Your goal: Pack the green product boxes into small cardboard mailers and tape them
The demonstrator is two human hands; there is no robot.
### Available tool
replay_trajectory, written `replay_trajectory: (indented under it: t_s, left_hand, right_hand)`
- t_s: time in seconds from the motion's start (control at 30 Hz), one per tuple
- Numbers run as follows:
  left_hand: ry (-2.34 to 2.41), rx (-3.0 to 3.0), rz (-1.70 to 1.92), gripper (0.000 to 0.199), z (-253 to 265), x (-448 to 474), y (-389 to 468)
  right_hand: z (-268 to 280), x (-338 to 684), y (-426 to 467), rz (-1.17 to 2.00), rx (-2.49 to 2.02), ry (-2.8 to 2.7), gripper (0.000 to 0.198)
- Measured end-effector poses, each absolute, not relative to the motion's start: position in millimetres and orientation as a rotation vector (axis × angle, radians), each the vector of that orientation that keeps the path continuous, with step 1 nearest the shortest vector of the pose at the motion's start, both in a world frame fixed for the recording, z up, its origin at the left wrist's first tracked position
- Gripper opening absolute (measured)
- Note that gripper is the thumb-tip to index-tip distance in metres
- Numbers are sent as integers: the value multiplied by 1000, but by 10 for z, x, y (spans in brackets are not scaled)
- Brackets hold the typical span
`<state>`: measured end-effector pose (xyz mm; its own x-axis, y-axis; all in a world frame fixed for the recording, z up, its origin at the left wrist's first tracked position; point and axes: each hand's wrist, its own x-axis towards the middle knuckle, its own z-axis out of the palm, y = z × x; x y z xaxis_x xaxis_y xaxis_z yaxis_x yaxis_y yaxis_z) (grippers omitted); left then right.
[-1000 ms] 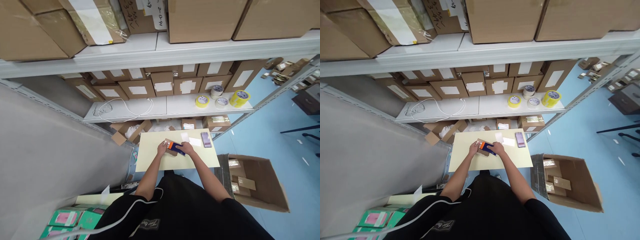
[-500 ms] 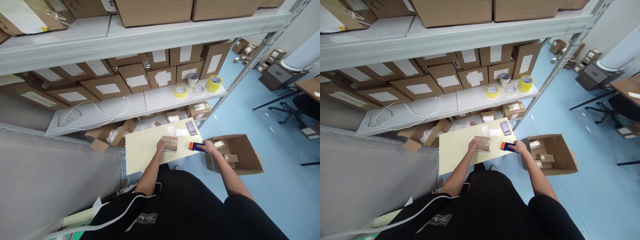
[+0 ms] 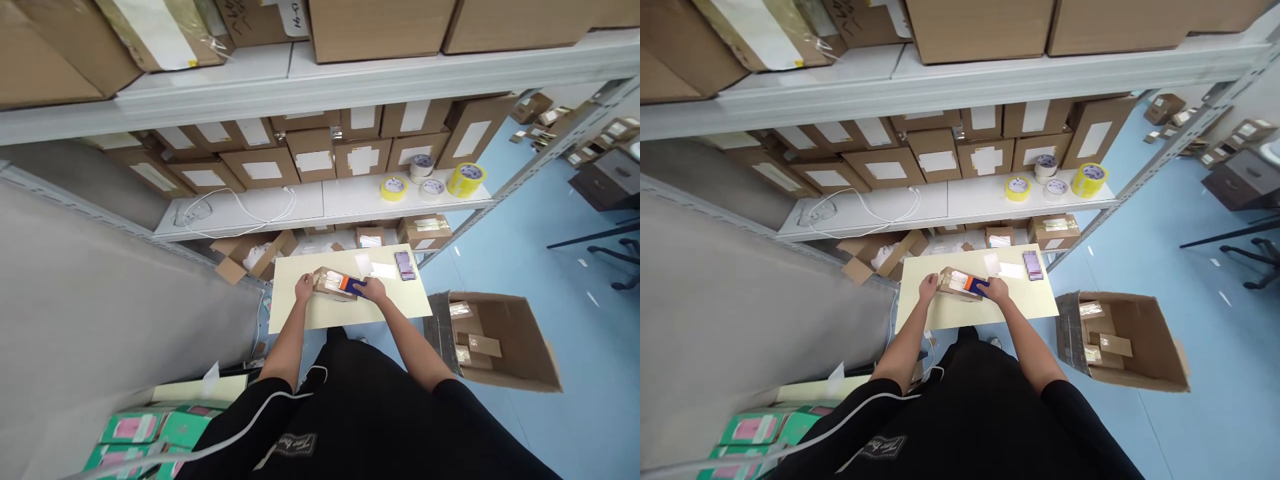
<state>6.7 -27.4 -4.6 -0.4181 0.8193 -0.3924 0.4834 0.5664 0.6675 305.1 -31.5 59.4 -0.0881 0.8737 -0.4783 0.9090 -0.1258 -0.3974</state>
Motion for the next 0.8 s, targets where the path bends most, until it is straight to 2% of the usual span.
replay_trajectory:
  t_s: [0.2, 0.37, 0.63, 0.8]
  left_hand:
    - [2018, 1092, 507, 45, -137, 73, -423]
    - [1973, 1105, 405, 44, -279, 378, -428]
    - [1949, 1175, 205, 54, -373, 1302, -405]
    - [1984, 1233, 134, 55, -382, 1464, -426]
  right_hand:
    - [623, 2497, -87, -972, 1935, 2082, 45]
    - [681, 2581, -1, -888, 1894, 1983, 48]
    - [741, 3448, -203, -853, 1991, 1871, 46]
    - [678, 4369, -635, -904, 2157, 1755, 44]
